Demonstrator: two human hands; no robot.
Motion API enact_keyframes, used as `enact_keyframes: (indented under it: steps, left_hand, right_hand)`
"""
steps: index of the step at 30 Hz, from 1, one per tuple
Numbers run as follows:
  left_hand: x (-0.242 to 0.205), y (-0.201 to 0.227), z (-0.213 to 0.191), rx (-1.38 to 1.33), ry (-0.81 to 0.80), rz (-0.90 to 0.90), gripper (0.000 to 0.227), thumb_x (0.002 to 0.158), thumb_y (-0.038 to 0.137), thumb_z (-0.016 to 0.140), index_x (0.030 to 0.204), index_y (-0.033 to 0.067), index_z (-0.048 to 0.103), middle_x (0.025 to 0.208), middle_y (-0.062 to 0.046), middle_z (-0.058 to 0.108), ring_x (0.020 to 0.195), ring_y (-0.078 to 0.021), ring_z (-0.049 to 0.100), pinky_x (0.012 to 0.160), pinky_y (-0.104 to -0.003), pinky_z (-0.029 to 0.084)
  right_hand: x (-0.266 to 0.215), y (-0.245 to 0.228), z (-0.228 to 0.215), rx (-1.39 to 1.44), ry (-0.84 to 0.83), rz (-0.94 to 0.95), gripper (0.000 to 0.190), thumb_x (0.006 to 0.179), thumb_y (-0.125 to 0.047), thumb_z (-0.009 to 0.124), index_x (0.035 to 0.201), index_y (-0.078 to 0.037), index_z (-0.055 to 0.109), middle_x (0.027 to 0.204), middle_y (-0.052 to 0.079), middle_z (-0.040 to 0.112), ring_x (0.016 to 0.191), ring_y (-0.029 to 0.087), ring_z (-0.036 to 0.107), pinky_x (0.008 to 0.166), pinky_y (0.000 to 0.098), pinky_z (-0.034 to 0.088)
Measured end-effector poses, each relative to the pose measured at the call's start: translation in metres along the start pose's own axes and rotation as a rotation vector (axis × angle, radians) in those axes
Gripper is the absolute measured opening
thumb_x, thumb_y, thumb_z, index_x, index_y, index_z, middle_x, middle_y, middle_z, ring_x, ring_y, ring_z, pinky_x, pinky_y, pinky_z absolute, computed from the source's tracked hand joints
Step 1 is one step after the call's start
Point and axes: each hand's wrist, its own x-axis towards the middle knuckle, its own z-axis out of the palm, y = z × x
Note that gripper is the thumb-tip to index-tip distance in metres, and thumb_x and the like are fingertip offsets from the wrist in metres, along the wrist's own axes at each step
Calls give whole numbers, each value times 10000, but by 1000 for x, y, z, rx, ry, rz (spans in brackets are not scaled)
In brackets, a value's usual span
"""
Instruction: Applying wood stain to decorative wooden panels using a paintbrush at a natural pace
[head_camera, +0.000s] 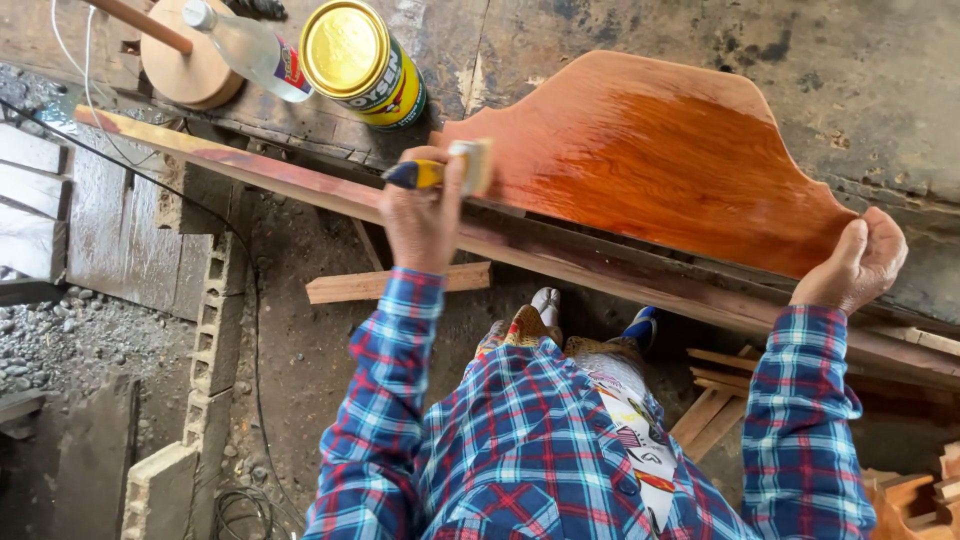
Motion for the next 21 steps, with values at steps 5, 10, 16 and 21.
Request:
enact_keyframes:
  steps: [5,10,16,21]
  left_hand:
    - [-30,44,59,-289,-172,-6,184,939,286,702,952,103,697,860,-52,724,739,-152,691,654,-284,582]
    - [-40,28,90,-430,-298,-53,84,928,168,731,943,132,657,892,-10,693,759,-118,629,693,-271,545]
    - [-16,-23,36,-562,3,-308,151,835,133,832,897,68,711,842,-42,721,738,-105,639,727,-266,571]
    - [-2,10,-14,-31,-28,66,68,990,132,639,929,110,659,887,-6,676,776,-163,652,681,-294,506]
  right_hand:
    - [-1,-4,0,-107,28,-25,206,957,-89,613,1105,27,697,1088,163,643,999,283,632,880,422,551]
    - [-3,-7,0,-202,12,-107,187,983,-82,598,1075,32,714,1079,161,609,979,298,598,846,454,522]
    - [-3,-10,5,-273,61,-118,188,967,-100,592,1041,4,729,1053,149,634,967,298,604,824,461,517]
    - [-2,-2,4,-297,100,-102,215,961,-139,614,1033,6,755,1034,156,673,963,301,637,814,455,536]
